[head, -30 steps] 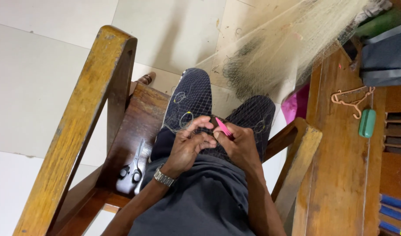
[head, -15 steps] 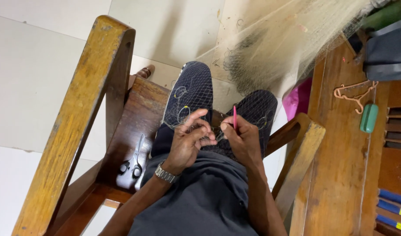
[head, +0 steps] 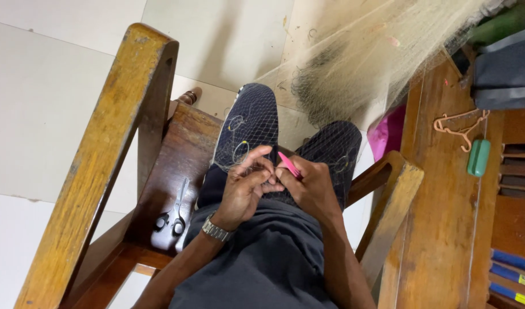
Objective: Repairing a fishing net using a netting needle and thread
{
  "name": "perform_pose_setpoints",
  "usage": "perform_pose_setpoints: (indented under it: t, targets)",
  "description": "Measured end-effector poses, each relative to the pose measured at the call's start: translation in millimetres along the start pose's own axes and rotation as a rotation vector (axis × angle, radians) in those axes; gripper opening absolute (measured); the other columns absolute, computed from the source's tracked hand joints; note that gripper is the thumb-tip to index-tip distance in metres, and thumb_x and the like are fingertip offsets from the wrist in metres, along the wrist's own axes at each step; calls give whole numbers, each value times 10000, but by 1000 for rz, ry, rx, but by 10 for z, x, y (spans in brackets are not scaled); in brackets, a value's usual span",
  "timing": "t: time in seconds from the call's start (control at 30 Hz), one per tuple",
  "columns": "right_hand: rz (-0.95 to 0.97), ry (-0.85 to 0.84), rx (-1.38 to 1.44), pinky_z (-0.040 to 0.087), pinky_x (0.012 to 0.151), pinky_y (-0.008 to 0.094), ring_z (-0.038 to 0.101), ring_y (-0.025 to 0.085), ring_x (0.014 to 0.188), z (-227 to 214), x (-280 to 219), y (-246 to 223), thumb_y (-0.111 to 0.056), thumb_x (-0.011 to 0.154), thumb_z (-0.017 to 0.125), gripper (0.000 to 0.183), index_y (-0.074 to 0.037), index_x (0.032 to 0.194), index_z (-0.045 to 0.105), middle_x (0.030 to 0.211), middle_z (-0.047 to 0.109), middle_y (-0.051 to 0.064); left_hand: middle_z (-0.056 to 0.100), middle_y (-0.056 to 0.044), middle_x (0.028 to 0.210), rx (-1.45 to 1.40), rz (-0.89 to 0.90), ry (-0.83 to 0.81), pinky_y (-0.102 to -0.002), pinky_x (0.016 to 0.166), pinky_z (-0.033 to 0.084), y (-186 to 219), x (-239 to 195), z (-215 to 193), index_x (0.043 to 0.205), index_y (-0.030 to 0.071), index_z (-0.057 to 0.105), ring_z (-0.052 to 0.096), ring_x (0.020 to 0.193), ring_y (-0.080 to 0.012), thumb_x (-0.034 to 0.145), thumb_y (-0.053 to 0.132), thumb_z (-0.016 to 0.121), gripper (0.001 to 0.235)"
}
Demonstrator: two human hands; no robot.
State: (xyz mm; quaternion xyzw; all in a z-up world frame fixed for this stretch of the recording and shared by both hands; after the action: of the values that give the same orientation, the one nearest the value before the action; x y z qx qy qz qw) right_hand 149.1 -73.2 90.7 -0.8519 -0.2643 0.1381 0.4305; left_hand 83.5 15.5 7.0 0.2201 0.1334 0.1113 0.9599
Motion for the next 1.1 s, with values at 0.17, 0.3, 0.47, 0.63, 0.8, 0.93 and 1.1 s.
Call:
perform_pose_setpoints:
  t: [0.17,0.3,0.47,0.63,0.8,0.93,1.1]
  targets:
    - [11,27,56,376,401,257,443,117,403,-42,14,-41,-81,726,670,48,-116,696,660,456,498,44,556,-196,841,-29,-3,20,-474,631,604,2,-12,32,1219,-52,494,580,642,-212,782,-82,556,442]
    - [-8,35,70,365,389,247,430,107,399,-41,0,-43,-63,722,664,69,-112,674,651,444,467,44,566,-189,838,29,12,54,-453,624,610,-67,7,-54,1213,-54,496,581,625,-193,793,-75,569,427]
    - [1,41,104,370,395,248,430,110,401,-16,-9,-78,-60,734,658,69,-109,687,650,448,483,48,578,-186,776,-5,4,86,-447,613,608,-78,32,-106,1187,-54,519,598,565,-201,783,-104,573,410]
    - [-3,149,115,423,474,278,500,132,494,-129,-132,5,-78,761,656,65,-104,816,680,555,553,79,581,-168,777,-43,-10,89,-444,631,609,-90,50,-134,1182,-26,531,602,586,-202,788,-99,577,403]
    - [-102,252,-4,506,667,405,646,325,779,-61,-455,64,-93,793,653,138,-66,927,660,817,656,141,585,-153,777,-80,-32,92,-435,659,608,-93,51,-151,1165,-16,540,600,601,-192,799,-84,580,375]
    - [-184,155,5,505,758,454,626,378,912,161,-559,17,-76,844,590,172,11,989,619,942,650,180,598,-131,754,114,-30,162,-262,544,579,-109,67,-262,1102,-8,587,620,554,-164,781,-67,619,329]
    - [-88,66,23,523,737,389,645,321,893,310,-599,199,-170,834,618,214,-68,1021,645,949,655,113,628,-151,752,342,27,220,-228,530,552,60,74,-342,1032,-18,644,609,561,-166,723,-82,679,317]
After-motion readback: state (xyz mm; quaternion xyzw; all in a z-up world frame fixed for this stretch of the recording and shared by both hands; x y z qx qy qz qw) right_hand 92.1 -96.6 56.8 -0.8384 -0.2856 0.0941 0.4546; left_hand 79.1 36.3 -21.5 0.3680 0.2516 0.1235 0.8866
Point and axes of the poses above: each hand's wrist, its own x-axis towards the middle knuckle, its own z-axis out of the palm, y = z × x, the point moved 7 cm from there along x, towards the middle knuckle
